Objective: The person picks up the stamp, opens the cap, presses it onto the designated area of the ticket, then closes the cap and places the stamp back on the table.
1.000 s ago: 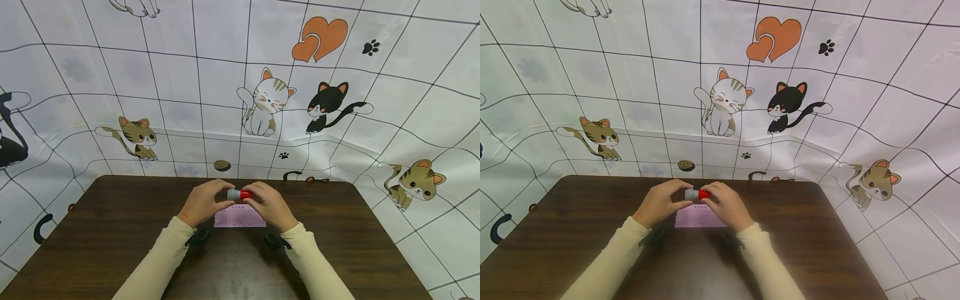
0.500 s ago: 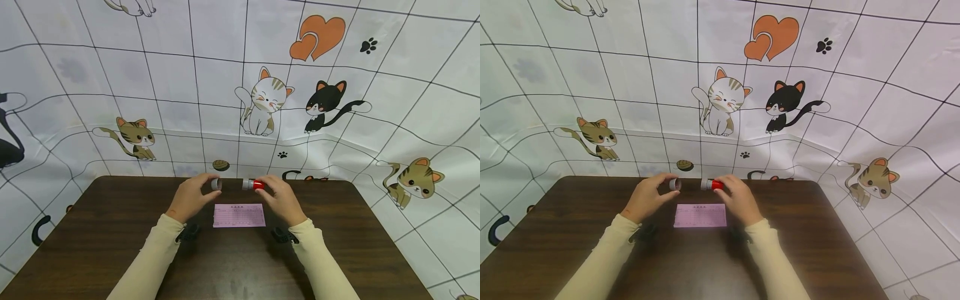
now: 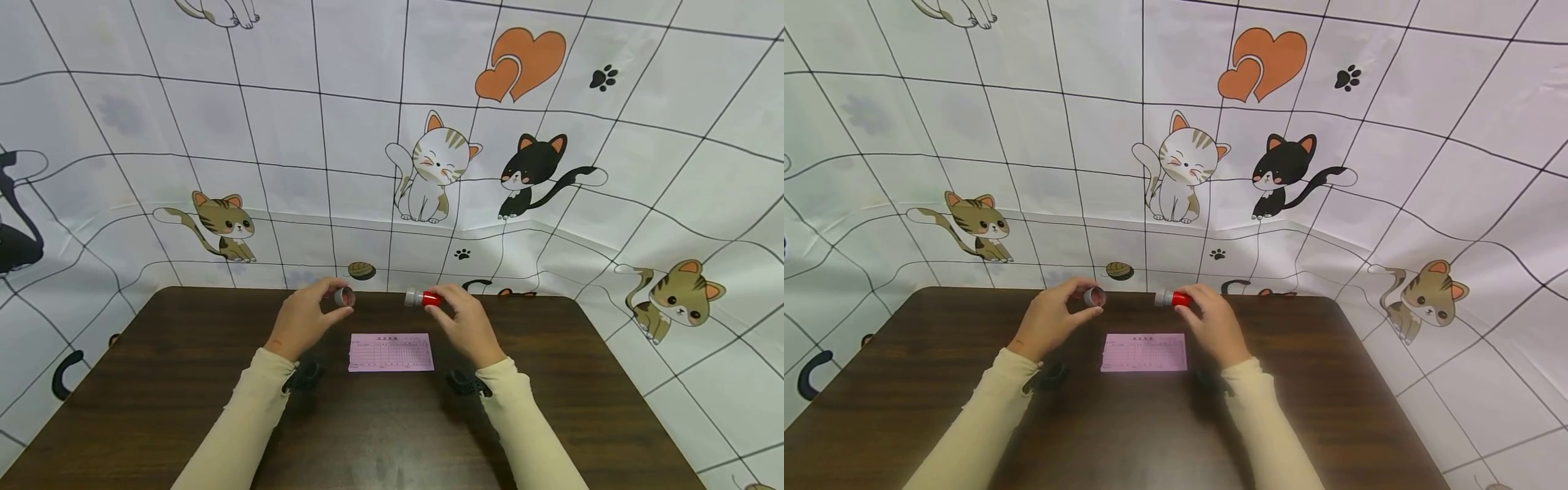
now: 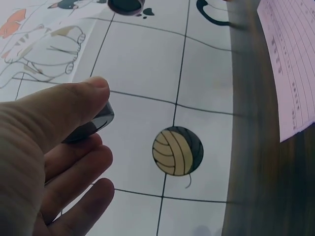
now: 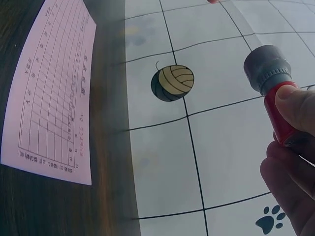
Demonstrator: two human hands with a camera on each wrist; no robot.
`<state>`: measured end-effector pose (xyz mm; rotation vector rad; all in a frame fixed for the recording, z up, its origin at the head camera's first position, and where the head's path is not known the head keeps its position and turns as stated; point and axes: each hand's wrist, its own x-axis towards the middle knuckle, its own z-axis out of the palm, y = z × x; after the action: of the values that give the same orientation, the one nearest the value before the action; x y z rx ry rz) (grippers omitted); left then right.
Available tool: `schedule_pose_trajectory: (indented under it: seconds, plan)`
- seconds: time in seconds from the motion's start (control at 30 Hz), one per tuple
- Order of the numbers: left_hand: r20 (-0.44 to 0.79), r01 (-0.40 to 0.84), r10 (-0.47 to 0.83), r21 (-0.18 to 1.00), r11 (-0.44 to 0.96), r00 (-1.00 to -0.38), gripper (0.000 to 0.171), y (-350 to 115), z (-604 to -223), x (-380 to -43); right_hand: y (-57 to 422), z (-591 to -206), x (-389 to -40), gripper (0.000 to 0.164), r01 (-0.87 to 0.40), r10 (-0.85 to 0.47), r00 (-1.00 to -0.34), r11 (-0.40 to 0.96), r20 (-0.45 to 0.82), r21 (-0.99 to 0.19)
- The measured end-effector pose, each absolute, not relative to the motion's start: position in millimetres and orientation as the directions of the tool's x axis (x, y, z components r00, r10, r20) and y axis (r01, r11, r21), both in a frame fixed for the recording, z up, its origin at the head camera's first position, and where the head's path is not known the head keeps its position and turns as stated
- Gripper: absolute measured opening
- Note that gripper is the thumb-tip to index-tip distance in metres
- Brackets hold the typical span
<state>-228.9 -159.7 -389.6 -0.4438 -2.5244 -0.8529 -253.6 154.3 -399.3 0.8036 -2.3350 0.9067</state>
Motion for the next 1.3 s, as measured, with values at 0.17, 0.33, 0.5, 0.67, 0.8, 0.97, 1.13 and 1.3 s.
schedule_pose_trajectory:
  seconds: [0.17,0.33,0.5,0.67,0.8,0.97,1.13,1.3]
  plan:
    - [0.46,0.393,0.147,0.502,0.771,-0.876,0.048,-164.7,-393.0,-232.5,158.0,-402.6,-256.4,0.03,-0.67,-0.323,-0.699,0.608,0.638,-0.426]
    - [0.447,0.385,0.142,0.521,0.762,-0.883,0.047,-168.9,-395.1,-234.4,161.2,-407.7,-261.4,0.028,-0.65,-0.315,-0.722,0.615,0.616,-0.447]
    - [0.478,0.405,0.142,0.508,0.76,-0.867,0.045,-172.5,-397.6,-237.3,164.8,-410.1,-264.4,0.03,-0.622,-0.289,-0.747,0.62,0.598,-0.478]
    - [0.486,0.397,0.13,0.501,0.769,-0.864,0.05,-175.0,-401.4,-238.8,168.5,-410.9,-265.3,0.031,-0.599,-0.27,-0.768,0.625,0.581,-0.501]
    - [0.487,0.401,0.142,0.482,0.779,-0.862,0.053,-175.5,-404.4,-240.1,171.7,-412.5,-266.5,0.03,-0.583,-0.26,-0.781,0.632,0.568,-0.511]
    - [0.471,0.389,0.14,0.487,0.782,-0.871,0.047,-177.5,-405.6,-241.3,173.7,-413.9,-268.4,0.031,-0.57,-0.26,-0.792,0.639,0.553,-0.517]
    - [0.453,0.36,0.104,0.528,0.769,-0.885,0.046,-179.5,-409.1,-242.1,180.2,-417.2,-270.3,0.032,-0.548,-0.251,-0.805,0.662,0.538,-0.511]
    - [0.414,0.309,0.069,0.548,0.778,-0.908,0.046,-185.3,-417.8,-244.9,189.9,-418.2,-271.6,0.031,-0.536,-0.247,-0.812,0.674,0.529,-0.509]
